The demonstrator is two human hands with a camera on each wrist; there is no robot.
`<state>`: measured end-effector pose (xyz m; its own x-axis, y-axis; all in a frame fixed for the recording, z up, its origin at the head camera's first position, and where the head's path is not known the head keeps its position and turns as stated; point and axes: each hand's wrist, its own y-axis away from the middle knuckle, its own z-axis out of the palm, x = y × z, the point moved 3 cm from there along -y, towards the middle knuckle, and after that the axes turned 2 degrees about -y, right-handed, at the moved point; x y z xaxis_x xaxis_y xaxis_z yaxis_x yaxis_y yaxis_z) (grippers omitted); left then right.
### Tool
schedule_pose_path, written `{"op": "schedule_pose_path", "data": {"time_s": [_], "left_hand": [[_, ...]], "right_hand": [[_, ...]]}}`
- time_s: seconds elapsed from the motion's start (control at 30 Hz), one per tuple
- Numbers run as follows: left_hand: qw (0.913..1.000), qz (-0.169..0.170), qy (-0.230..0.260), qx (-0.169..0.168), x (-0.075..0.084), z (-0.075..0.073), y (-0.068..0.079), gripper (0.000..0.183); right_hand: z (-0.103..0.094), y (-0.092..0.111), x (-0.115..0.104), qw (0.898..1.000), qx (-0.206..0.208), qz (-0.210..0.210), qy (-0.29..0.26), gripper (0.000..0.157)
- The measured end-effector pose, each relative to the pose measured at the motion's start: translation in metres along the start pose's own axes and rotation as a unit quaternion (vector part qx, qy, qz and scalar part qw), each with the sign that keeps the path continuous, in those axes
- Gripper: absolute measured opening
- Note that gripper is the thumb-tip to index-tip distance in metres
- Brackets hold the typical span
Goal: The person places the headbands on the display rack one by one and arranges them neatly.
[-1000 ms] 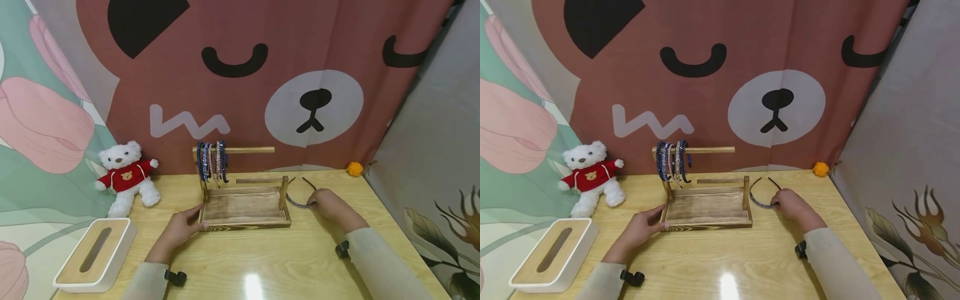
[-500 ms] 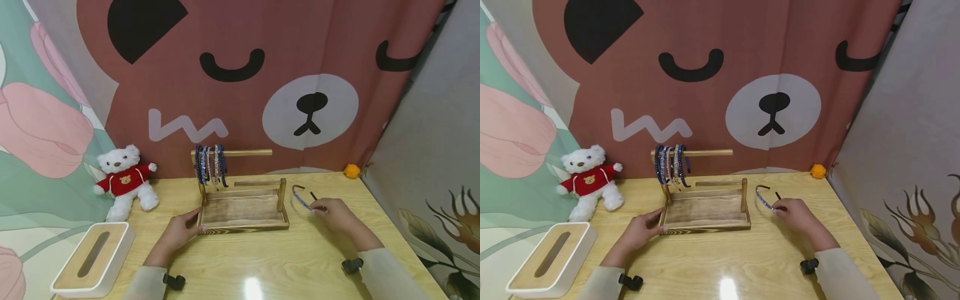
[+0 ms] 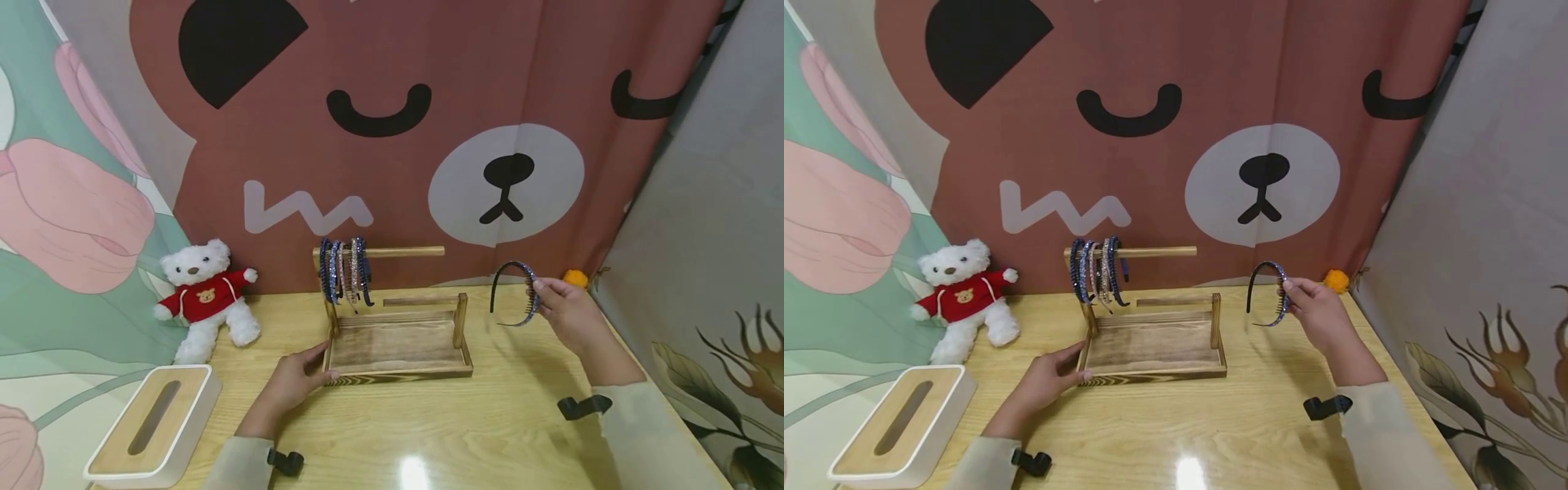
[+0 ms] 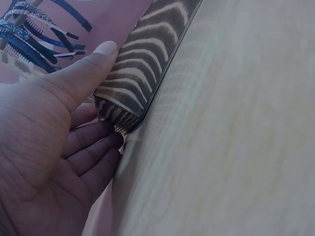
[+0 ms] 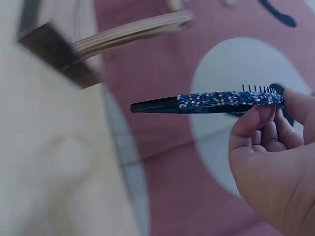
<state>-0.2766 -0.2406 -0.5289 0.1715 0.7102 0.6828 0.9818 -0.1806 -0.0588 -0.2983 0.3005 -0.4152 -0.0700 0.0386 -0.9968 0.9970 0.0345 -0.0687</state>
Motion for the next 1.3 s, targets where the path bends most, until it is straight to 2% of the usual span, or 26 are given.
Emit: {"op": "schedule_pose_path", "data": {"time_s": [0.07, 0.2, 0.33, 0.5, 0.6, 0.73, 0.83, 0.97, 1.07, 1.17, 1.3], "left_hand": [[1.0000, 0.001, -0.003, 0.000, 0.000, 0.000, 0.000, 0.075], [1.0000, 0.005, -0.003, 0.002, 0.000, 0.000, 0.000, 0.074], [1.0000, 0.004, -0.001, 0.003, 0.001, 0.001, 0.000, 0.074], [1.0000, 0.003, -0.003, 0.001, 0.002, 0.001, 0.000, 0.073], [1.0000, 0.001, -0.004, 0.002, 0.003, 0.001, 0.000, 0.073], [1.0000, -0.003, -0.006, 0.003, 0.002, 0.001, 0.000, 0.074], [1.0000, -0.004, -0.006, 0.002, 0.002, 0.001, 0.001, 0.075], [1.0000, -0.002, -0.007, 0.001, 0.002, 0.001, 0.001, 0.075], [1.0000, -0.003, -0.008, 0.001, 0.002, 0.001, 0.001, 0.075], [1.0000, -0.004, -0.004, -0.002, 0.001, 0.001, 0.001, 0.074], [1.0000, -0.002, -0.001, -0.002, 0.002, -0.001, 0.001, 0.074]], "right_hand": [[0.000, -0.002, -0.015, 1.000, 0.010, -0.008, -0.027, 0.024], [0.001, -0.004, -0.043, 0.998, 0.036, -0.021, -0.037, 0.020], [0.006, -0.002, -0.060, 0.995, 0.044, -0.041, -0.080, 0.015], [0.011, -0.001, -0.066, 0.992, 0.060, -0.043, -0.101, 0.014], [0.016, -0.001, -0.066, 0.993, 0.076, -0.041, -0.086, 0.014], [0.025, -0.004, -0.067, 0.993, 0.093, -0.046, -0.058, 0.022], [0.034, -0.008, -0.068, 0.992, 0.098, -0.053, -0.060, 0.021], [0.050, -0.013, -0.072, 0.990, 0.099, -0.065, -0.080, 0.009], [0.065, -0.016, -0.077, 0.990, 0.095, -0.071, -0.078, 0.009], [0.082, -0.021, -0.081, 0.991, 0.087, -0.075, -0.070, 0.015], [0.107, -0.031, -0.082, 0.992, 0.084, -0.069, -0.063, 0.033]]}}
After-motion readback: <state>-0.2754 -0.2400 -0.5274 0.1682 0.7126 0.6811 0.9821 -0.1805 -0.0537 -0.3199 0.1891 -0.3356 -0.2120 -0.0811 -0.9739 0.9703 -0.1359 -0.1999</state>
